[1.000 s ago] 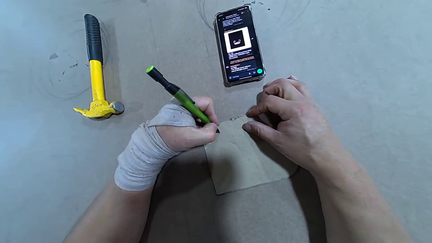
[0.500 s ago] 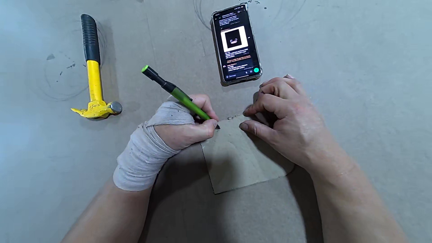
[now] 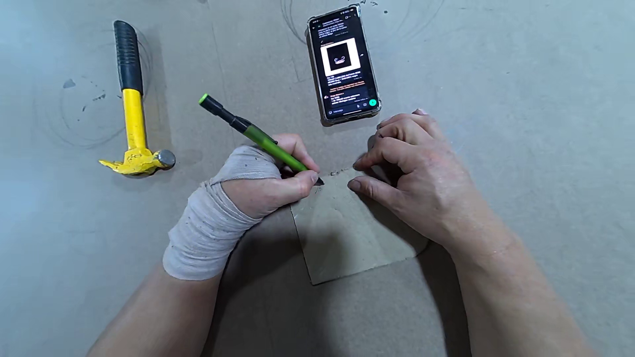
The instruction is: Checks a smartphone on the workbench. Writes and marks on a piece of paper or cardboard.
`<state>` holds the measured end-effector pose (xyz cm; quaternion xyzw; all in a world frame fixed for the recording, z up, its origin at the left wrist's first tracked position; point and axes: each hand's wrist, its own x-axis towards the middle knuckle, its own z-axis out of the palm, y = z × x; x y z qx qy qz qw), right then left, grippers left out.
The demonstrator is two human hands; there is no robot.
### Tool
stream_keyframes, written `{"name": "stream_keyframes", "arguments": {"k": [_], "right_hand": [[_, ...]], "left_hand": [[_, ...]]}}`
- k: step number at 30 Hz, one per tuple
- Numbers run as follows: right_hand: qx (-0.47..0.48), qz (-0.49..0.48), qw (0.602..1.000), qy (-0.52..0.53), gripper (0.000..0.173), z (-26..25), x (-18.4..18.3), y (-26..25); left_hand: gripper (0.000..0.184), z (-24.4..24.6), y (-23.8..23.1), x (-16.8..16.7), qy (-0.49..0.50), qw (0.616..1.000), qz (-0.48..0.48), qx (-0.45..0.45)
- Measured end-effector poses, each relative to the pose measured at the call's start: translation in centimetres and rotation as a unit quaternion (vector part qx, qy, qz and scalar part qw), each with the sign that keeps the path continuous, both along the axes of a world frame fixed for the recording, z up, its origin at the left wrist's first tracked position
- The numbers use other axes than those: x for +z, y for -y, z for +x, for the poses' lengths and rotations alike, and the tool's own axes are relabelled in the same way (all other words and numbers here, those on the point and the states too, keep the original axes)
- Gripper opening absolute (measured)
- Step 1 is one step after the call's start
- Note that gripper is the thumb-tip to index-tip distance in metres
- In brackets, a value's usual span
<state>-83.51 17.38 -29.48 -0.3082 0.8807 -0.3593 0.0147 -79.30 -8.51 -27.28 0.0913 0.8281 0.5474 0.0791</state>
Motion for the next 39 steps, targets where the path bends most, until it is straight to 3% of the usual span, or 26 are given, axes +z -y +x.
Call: {"name": "stream_keyframes", "arguments": {"k": [10,15,32,39], "right_hand": [[0.001,-0.004,1.0,0.0,0.022,0.0,0.0,0.0],[-0.005,-0.011,1.0,-0.003,0.022,0.1,-0.1,0.0],[-0.035,-0.003,0.999,-0.016,0.018,0.3,0.1,0.1],[-0.046,-0.003,0.999,-0.022,0.021,0.4,-0.3,0.2]], "left_hand": [[0.005,0.0,-0.2,0.0,0.01,1.0,0.004,-0.013],[0.008,-0.1,0.7,-0.4,0.012,0.998,0.057,-0.004],[0.009,0.1,0.9,-0.5,0.025,0.999,0.046,0.005],[0.018,-0.1,1.4,-0.9,0.029,0.982,0.184,0.039]]}}
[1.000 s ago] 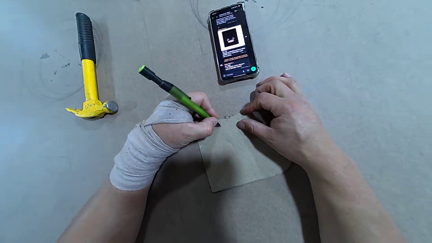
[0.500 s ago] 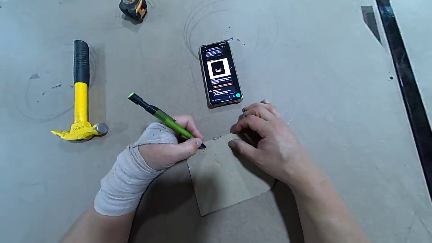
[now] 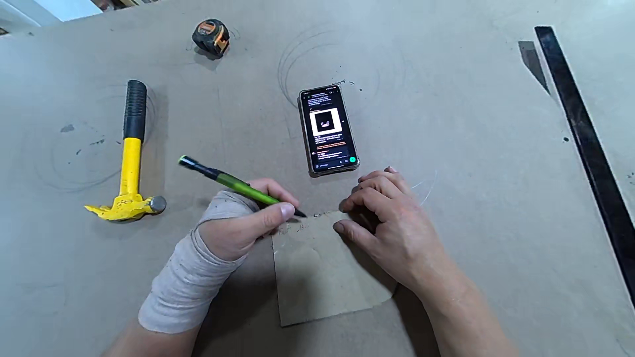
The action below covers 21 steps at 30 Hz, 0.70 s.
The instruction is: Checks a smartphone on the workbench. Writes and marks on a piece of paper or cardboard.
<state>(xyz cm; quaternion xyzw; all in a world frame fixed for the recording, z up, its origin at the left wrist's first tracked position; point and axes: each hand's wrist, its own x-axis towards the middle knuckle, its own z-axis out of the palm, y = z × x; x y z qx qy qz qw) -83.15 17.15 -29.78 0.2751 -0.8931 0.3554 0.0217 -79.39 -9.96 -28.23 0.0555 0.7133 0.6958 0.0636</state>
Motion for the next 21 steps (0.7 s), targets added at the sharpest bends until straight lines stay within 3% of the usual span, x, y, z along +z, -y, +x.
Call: {"name": "stream_keyframes", "arguments": {"k": [3,8,21], "right_hand": [[-0.016,-0.004,1.0,-0.008,0.02,0.06,-0.13,0.2],[-0.043,0.0,0.999,-0.004,0.022,0.05,-0.17,0.21],[-0.029,-0.004,1.0,0.005,0.021,-0.06,0.11,-0.05]], "left_hand": [[0.02,-0.53,0.29,0.1,-0.022,0.998,0.053,0.017],[0.029,-0.43,0.27,0.34,0.003,0.998,0.044,0.042],[0.017,0.09,-0.22,0.7,0.001,0.999,0.033,0.022]]}}
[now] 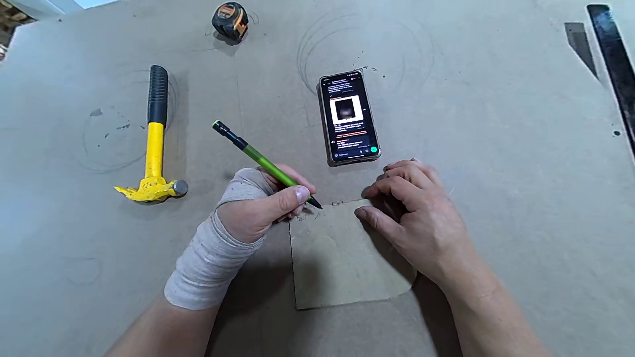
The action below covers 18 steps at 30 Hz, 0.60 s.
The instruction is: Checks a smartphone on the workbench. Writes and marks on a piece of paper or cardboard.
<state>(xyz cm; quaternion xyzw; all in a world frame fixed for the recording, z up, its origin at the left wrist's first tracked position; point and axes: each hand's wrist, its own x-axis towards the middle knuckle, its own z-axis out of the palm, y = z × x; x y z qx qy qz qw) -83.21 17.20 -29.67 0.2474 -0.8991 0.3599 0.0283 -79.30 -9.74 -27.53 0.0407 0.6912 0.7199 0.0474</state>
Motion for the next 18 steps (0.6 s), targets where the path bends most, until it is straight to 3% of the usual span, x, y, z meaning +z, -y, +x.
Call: {"name": "stream_keyframes", "arguments": {"k": [6,11,18], "right_hand": [[0.005,0.001,1.0,0.003,0.021,0.0,0.1,0.0],[0.006,0.007,1.0,-0.001,0.022,0.0,0.3,0.0],[0.009,0.012,1.0,-0.005,0.023,0.0,0.4,0.1]], "left_hand": [[0.016,-0.1,0.5,-0.1,-0.008,0.999,-0.018,-0.041],[0.012,-0.1,2.9,0.6,-0.009,0.972,-0.166,-0.168],[0.003,0.2,2.2,0.7,-0.01,0.965,-0.235,-0.116]]}}
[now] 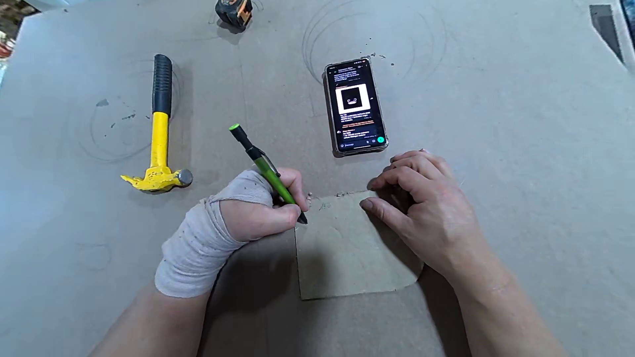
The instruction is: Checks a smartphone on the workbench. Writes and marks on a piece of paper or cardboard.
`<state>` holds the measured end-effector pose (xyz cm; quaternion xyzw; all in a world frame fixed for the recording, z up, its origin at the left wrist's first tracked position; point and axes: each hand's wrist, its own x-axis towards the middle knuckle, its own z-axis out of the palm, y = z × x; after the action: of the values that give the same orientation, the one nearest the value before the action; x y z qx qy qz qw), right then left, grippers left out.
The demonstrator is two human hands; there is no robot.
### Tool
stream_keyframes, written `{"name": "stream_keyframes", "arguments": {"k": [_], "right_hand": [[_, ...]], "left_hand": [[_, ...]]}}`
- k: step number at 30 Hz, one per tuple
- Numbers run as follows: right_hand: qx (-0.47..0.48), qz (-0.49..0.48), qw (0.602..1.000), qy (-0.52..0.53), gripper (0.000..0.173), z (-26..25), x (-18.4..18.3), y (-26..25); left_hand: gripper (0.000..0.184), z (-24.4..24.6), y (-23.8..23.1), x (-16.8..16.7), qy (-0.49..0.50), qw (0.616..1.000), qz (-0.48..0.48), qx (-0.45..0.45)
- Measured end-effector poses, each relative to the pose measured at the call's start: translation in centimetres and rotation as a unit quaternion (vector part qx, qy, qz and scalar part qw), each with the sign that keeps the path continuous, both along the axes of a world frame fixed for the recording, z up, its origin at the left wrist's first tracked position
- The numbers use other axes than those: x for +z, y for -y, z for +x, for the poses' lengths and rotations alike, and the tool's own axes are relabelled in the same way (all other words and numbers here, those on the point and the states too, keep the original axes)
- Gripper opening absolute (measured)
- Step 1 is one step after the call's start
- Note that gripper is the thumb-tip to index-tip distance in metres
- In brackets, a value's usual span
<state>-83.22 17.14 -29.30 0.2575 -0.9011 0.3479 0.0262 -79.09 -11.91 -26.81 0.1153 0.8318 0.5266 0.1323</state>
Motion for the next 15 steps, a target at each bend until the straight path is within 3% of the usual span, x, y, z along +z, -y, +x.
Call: {"name": "stream_keyframes", "arguments": {"k": [15], "right_hand": [[0.011,-0.004,1.0,0.004,0.023,-0.09,-0.05,0.02]], "left_hand": [[0.003,-0.13,0.5,-0.44,-0.006,0.999,0.025,-0.035]]}}
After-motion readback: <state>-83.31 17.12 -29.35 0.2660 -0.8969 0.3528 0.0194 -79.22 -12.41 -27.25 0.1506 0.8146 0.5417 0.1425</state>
